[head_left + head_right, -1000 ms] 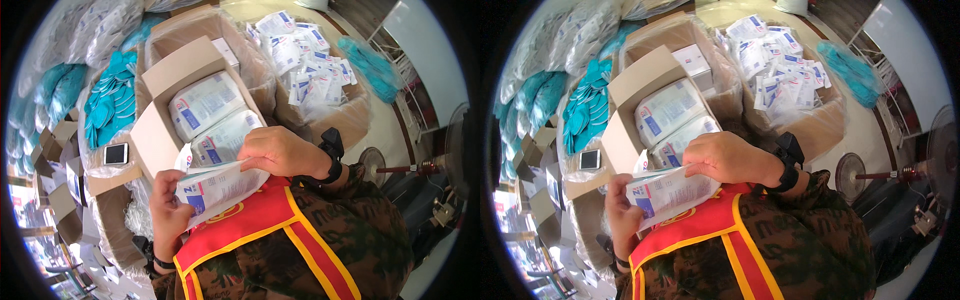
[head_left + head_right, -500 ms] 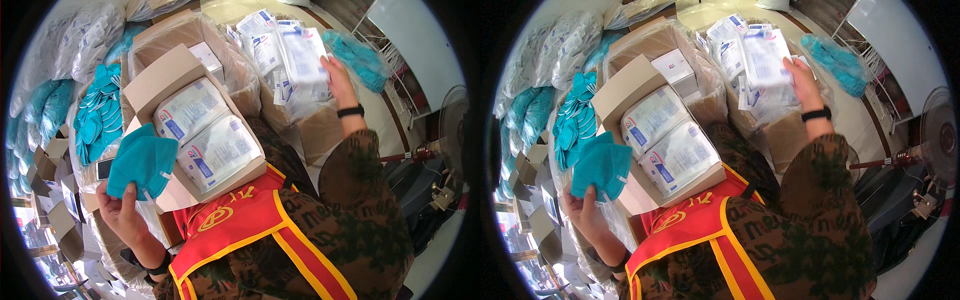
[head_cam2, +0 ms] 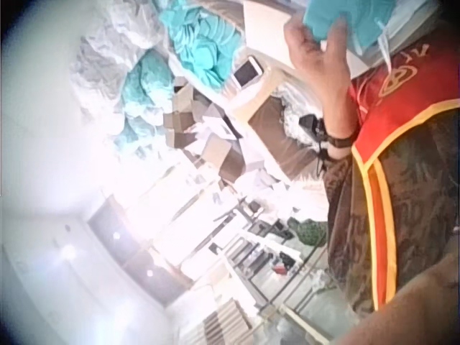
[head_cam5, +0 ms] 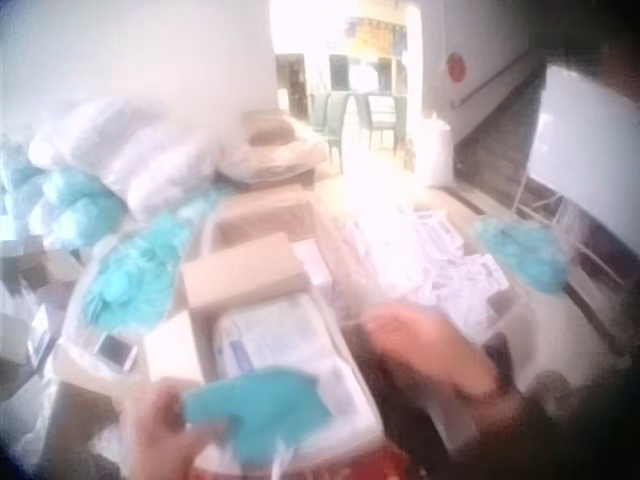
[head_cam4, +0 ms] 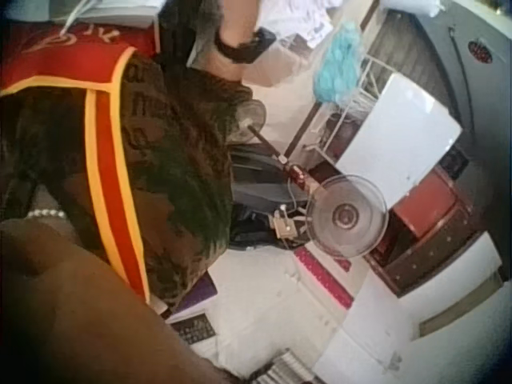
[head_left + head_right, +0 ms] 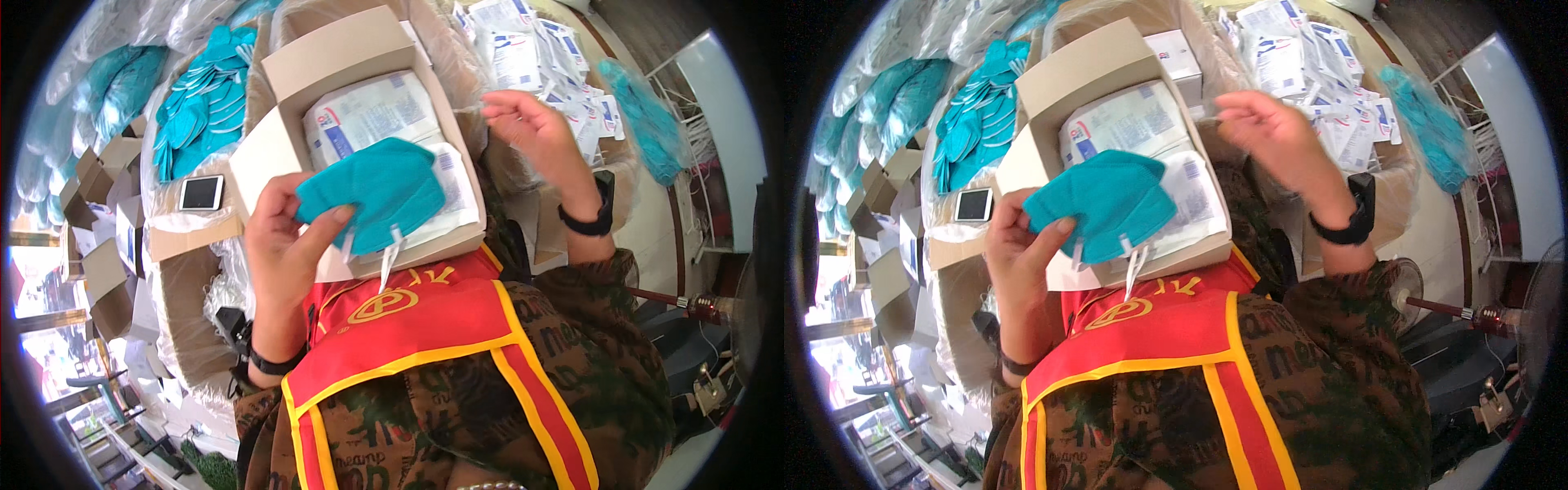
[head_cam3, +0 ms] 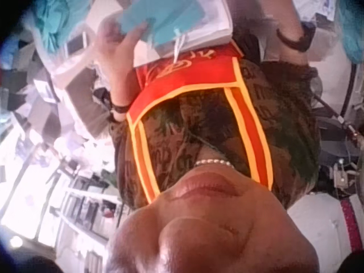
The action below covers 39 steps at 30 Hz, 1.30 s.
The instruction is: The recorder is packing several green medical masks into a white cardboard box along with small white packets.
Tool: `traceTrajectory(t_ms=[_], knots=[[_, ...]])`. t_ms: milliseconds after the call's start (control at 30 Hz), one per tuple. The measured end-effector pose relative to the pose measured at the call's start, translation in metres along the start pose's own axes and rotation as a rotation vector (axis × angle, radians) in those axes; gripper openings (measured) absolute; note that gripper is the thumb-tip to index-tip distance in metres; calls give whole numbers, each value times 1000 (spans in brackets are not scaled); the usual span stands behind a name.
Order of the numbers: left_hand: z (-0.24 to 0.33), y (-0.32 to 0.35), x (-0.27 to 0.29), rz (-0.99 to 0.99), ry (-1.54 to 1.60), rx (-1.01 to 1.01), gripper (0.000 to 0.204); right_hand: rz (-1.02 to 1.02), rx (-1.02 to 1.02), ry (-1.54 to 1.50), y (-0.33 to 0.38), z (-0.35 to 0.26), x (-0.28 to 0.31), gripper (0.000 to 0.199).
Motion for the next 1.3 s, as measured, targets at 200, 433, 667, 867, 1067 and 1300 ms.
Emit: traceTrajectory(t_ms=[200,433,667,867,1067,1300], knots=[[-1,4,-10,-13,53,24,37,-95,454,223,18,-79,-91,34],[-30,16,14,280,398,182,40,-90,451,378,26,-102,-113,27],[-43,8,22,228,565,62,28,-417,383,86,49,-113,-156,32],[5,13,81,376,482,-107,24,-385,281,-41,30,-85,-138,24],[47,41,106,383,209,-156,24,-125,733,598,-6,-45,-147,23],[83,65,147,434,189,-305,12,-279,641,905,-3,-13,-173,35]])
Point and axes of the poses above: each hand's wrist, its own y-axis away from the middle knuckle, its own x-axis out of the back of the hand, z = x × y, the point moved 9 cm from there along -y, towards the middle knuckle, and after that the axes turned 7 degrees about y, right-handed, at the moved point
